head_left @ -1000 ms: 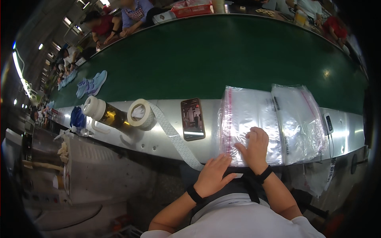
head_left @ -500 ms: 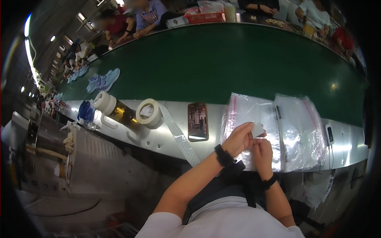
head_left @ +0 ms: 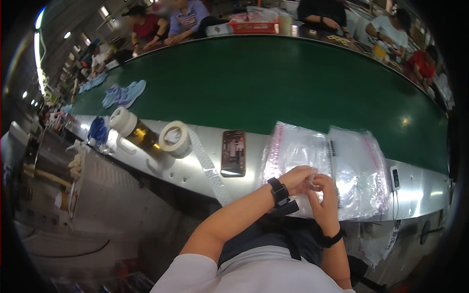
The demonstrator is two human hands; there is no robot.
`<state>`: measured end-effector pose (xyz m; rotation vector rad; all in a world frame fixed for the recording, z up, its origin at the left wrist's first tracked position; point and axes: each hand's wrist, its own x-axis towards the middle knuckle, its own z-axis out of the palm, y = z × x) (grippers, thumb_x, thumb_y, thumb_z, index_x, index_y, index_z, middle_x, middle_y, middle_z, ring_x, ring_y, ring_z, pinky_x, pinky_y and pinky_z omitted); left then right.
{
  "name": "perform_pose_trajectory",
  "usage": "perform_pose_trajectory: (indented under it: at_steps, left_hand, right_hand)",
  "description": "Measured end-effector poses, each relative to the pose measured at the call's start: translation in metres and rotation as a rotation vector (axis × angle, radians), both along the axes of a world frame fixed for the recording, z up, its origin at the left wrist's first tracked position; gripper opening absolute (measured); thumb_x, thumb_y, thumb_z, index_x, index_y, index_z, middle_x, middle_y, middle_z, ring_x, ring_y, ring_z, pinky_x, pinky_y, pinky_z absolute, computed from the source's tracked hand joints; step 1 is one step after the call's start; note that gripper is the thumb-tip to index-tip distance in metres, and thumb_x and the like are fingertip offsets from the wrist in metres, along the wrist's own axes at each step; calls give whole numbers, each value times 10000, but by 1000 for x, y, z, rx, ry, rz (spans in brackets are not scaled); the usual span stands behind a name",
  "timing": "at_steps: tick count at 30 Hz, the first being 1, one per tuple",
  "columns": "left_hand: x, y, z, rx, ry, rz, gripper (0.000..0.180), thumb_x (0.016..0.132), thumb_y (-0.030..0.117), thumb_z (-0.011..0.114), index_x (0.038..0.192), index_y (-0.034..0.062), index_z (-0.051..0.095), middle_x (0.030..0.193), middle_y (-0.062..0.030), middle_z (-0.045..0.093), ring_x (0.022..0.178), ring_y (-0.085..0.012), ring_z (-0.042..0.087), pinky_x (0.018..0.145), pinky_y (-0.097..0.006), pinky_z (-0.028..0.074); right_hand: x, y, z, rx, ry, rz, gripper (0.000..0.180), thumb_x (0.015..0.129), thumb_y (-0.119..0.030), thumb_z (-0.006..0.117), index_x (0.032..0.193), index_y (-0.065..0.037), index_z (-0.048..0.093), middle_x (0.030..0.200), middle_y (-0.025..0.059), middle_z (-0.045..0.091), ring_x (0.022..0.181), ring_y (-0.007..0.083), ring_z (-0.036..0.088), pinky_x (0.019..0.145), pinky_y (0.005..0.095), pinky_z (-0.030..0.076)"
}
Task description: The recorder is labeling and packing pairs of light blue athletic shoes into plastic bags at a factory workstation.
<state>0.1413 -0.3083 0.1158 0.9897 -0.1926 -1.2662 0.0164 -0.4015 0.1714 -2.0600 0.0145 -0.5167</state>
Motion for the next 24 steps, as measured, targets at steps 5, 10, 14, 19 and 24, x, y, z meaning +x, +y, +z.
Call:
perform_pose_trajectory:
  at_steps: [5,10,14,19,24]
  left_hand:
    - [-6,41,36,25,230,-4,613,929,544,360,1326,81,308,1233,-139,435,1054,-297,526,855,-497,461]
    - [-37,125,62,64,59,148,527,968,311,419,1397,62,240,1383,-173,358,1106,-325,539,796,-359,513]
    - [-69,204,36,186,2,275,416,982,309,363,1211,-18,477,1220,-193,538,1003,-278,604,830,-352,499]
    - [-100,242,3,439,49,565,317,963,249,429,1150,-1,480,1132,-166,560,918,-281,626,765,-362,518]
    - [-102,235,-18,343,46,720,249,929,144,486,1135,11,444,1040,-122,564,848,-266,638,673,-346,536]
  right_hand:
    - [-12,16,-3,-333,68,116,618,647,-98,729,1194,-16,452,1189,177,494,1087,348,497,905,394,409]
    - [0,28,-16,-519,22,60,326,671,-28,669,987,-76,610,1035,119,583,921,332,560,772,399,470]
    - [10,8,-27,-120,41,43,108,807,-32,560,904,-26,606,811,95,615,714,241,607,654,324,488]
    - [-9,-70,-3,479,67,-517,160,918,-201,503,929,-53,564,795,20,599,694,99,568,618,239,449]
    - [-88,-153,-35,157,216,-817,132,898,-165,519,929,-46,565,855,16,590,733,115,543,599,248,387]
